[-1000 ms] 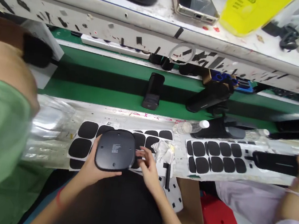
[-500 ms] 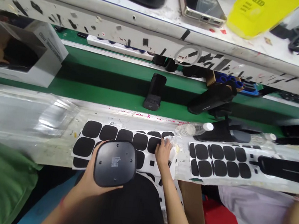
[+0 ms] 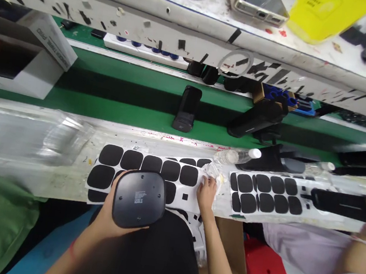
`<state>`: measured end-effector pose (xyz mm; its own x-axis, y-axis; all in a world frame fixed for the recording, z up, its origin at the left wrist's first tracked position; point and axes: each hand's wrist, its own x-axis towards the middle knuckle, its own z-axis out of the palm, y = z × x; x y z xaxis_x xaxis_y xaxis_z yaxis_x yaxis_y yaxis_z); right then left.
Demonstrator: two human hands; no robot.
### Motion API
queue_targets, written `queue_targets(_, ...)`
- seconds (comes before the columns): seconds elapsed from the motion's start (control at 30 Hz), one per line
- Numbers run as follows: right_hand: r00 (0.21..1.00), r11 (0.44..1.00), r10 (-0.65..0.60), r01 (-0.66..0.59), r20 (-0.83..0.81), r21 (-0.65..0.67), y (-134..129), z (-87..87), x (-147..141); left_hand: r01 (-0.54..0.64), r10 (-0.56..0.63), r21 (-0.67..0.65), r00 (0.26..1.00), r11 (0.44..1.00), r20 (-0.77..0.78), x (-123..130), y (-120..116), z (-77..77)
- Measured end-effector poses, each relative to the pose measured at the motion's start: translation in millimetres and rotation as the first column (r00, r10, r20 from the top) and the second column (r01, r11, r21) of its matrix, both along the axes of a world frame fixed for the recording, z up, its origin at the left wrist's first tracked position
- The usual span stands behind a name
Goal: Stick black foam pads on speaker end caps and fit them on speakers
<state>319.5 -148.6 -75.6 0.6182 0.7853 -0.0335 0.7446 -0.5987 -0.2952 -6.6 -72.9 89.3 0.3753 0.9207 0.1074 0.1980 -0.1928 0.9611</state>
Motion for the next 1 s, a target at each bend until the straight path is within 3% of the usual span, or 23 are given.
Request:
queue_targets(0.3,0.988,0.990,-0.139,0.138,-0.069,-0.031,48.0,-23.4,-23.5,0.003,-0.003,-0.030,1.000,1.000,0.009,3.4,-1.1,8.9)
queue_targets(0.67,0.969,0.973,-0.223,0.228,-0.108,0.033,46.4,-22.8,-42.5,0.043,-0.044,-0.026,0.999,0.999,-0.008,1.3,-1.1,6.1)
queue_targets(0.8,0.973,0.979,-0.179,0.191,-0.143,0.073,43.5,-21.4,-42.1,0.049,-0.049,-0.043,0.999,0.998,-0.013,1.3,-0.3,6.7)
queue_targets(1.0,0.977,0.983,-0.010,0.048,-0.211,0.175,23.7,-11.5,-32.9,0.020,-0.021,-0.029,1.000,0.999,-0.010,4.9,1.5,9.7)
